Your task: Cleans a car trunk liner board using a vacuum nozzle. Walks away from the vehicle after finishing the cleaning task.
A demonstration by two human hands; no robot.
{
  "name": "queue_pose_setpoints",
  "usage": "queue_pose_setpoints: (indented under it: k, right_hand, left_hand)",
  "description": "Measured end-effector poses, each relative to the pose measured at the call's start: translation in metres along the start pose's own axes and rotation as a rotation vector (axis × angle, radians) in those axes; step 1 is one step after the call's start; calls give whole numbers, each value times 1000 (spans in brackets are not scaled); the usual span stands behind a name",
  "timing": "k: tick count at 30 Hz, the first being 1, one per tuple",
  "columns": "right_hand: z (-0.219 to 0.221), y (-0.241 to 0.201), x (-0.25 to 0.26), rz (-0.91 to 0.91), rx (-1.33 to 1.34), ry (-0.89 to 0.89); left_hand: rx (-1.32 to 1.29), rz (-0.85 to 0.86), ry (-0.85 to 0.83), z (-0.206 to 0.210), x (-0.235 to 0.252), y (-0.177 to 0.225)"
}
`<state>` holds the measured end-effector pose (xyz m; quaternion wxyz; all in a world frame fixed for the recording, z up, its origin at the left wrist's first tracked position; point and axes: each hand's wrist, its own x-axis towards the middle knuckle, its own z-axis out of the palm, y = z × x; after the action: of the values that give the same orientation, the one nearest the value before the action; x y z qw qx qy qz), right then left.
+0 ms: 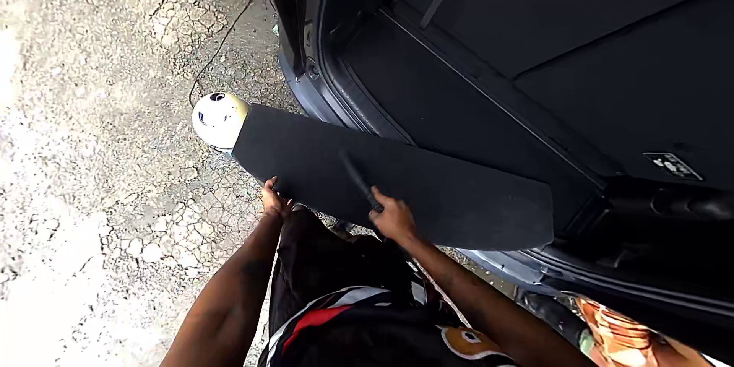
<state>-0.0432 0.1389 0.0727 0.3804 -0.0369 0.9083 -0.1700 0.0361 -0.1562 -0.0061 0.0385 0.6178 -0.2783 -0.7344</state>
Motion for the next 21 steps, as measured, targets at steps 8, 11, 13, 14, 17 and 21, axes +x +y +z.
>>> queue_pose_setpoints:
  k: [8, 11, 13, 14, 17, 21]
  right_hand:
    - [23, -37, 7, -75, 34, -53]
    - [20, -48, 22, -69, 13, -54]
    - [28, -72, 36, 14, 83, 44]
    - [39, -92, 33, -3, 70, 47]
    - [43, -140, 24, -178, -95, -111]
    - [34, -139, 47, 116, 119, 56]
  left_hand:
    - [83, -66, -38, -20, 29, 2]
    - [163, -139, -106, -29, 37, 13]
    - [181, -191, -151, -33, 41, 24]
    - [191, -219, -168, -35, 42, 30]
    - [294, -283, -223, -33, 44, 51]
    - [414, -353, -358, -34, 57, 62]
